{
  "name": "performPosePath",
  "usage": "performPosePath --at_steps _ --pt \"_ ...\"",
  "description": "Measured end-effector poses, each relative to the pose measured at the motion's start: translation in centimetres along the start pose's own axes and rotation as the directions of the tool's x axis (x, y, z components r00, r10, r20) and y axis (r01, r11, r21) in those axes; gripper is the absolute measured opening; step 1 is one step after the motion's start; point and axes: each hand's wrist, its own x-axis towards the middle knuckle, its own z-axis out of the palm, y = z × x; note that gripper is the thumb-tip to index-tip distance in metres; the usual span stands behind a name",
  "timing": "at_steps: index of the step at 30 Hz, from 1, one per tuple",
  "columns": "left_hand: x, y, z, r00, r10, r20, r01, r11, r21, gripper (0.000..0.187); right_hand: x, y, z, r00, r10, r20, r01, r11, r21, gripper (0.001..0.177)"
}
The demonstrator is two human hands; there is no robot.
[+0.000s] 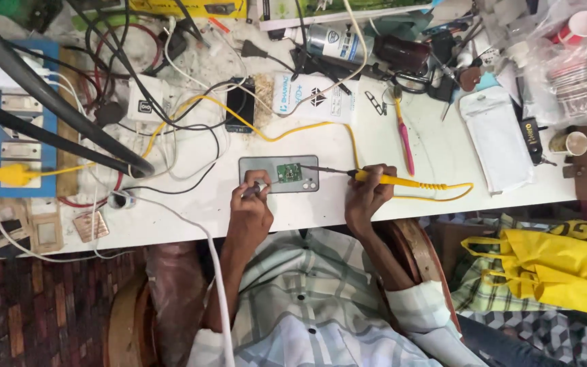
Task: The person uses a soldering iron and solder wire to attach components to a small green circuit board placed on a smartphone. The person repeatedly applies heat and solder to different points on the board while holding the board steady with the other hand.
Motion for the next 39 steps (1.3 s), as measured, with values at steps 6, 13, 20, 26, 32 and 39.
performPosePath --at_steps 6,13,20,26,32,39 --pt "0.50 0.45 -0.17 0.999 -0.040 0.015 0.040 0.999 0.016 0.047 0.29 0.03 0.13 1.000 0.006 0.011 -0.007 0.999 0.033 0.030" --pt "0.49 0.63 -0.55 0.999 0.021 -0.032 -0.021 1.000 -0.008 0.058 0.34 0.66 -0.08 0.993 -0.118 0.007 0.118 0.993 -0.010 0.026" --pt "0.60 0.48 -0.24 0.998 0.027 -0.052 -0.030 0.998 -0.054 0.058 0.36 0.80 -0.20 0.993 -0.114 -0.011 0.113 0.992 -0.055 0.027" --pt "0.48 0.44 -0.44 1.000 0.024 -0.013 -0.025 0.999 -0.028 0.054 0.48 0.49 -0.01 0.991 -0.135 0.003 0.135 0.990 -0.029 0.028" --pt "0.04 -0.09 -0.11 1.000 0.003 -0.016 -0.004 0.999 -0.051 0.052 0.24 -0.06 0.02 0.979 -0.199 0.053 0.201 0.979 -0.045 0.033" --pt "-0.06 0.33 -0.21 0.999 -0.041 0.026 0.040 0.999 0.026 0.038 -0.07 0.40 0.13 1.000 -0.014 -0.022 0.016 0.999 0.051 0.036"
